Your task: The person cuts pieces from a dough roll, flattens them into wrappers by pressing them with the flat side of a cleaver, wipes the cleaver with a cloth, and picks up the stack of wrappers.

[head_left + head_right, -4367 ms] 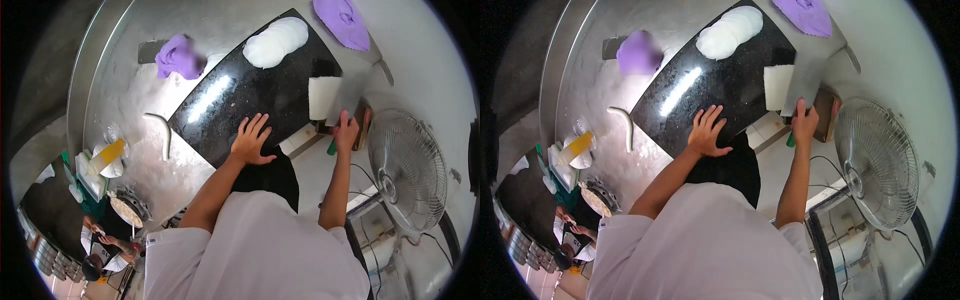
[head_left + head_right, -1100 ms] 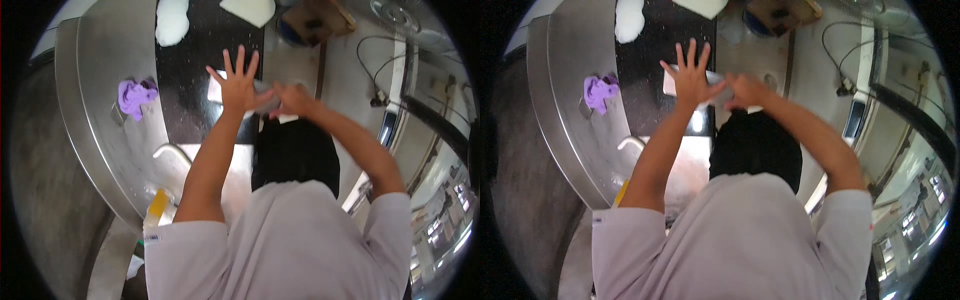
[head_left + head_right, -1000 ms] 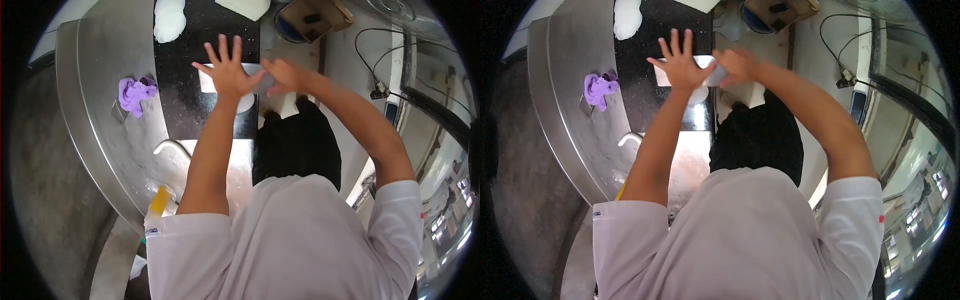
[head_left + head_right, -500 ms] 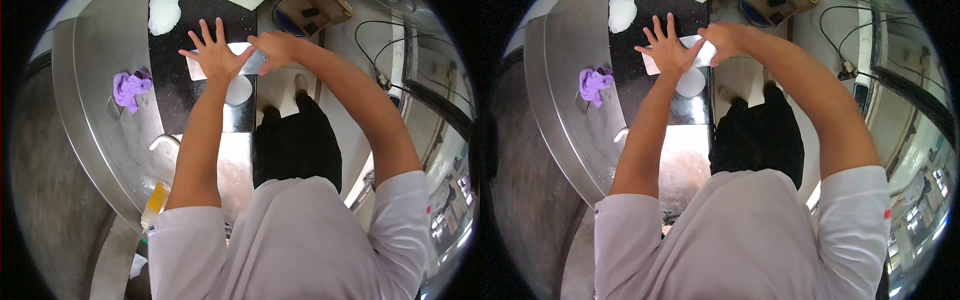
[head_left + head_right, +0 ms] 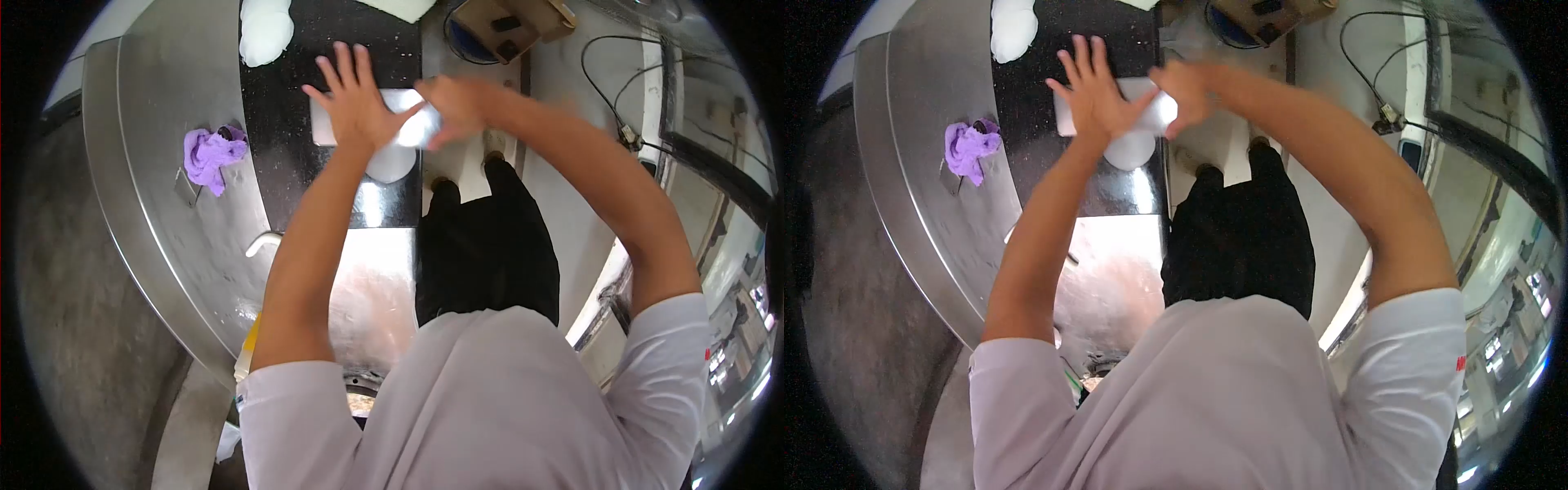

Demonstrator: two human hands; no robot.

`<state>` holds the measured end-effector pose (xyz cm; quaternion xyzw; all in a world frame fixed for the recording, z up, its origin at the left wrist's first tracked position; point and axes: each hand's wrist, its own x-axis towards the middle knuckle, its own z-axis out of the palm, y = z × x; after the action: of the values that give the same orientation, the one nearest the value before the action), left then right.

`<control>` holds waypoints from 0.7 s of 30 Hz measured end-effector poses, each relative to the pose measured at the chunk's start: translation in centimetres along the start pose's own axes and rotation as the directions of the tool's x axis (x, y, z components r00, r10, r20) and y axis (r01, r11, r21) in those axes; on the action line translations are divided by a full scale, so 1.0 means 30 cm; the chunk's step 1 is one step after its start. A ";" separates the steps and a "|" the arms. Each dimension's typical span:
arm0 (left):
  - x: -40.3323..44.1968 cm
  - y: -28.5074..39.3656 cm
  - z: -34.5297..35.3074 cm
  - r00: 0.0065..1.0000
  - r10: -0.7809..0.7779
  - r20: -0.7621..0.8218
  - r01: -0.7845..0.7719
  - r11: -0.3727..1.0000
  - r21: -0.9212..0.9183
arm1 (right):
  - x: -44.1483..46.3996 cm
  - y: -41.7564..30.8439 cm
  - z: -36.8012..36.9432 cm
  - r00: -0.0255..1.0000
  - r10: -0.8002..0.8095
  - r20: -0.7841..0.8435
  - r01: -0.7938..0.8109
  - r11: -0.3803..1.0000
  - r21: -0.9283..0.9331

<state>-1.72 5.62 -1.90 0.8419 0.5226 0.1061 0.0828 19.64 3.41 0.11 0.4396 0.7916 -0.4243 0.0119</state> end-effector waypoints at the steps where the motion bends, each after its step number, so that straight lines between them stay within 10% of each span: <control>1: -0.050 0.025 -0.007 0.997 0.019 0.078 -0.020 1.000 0.015 | -0.033 0.001 0.067 1.000 -0.009 0.003 0.009 1.000 -0.005; 7: 0.018 0.078 0.033 0.995 -0.099 0.023 0.095 0.989 0.115 | -0.039 0.091 -0.005 0.981 -0.029 -0.191 0.008 0.994 -0.112; 21: 0.090 0.032 0.015 0.987 -0.144 -0.078 0.145 0.989 0.006 | 0.074 0.035 -0.169 1.000 -0.022 -0.010 0.020 0.989 -0.144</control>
<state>0.40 7.60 -1.84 0.7976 0.5856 0.1294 0.0649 20.82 8.64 1.77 0.4318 0.8248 -0.3634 0.0346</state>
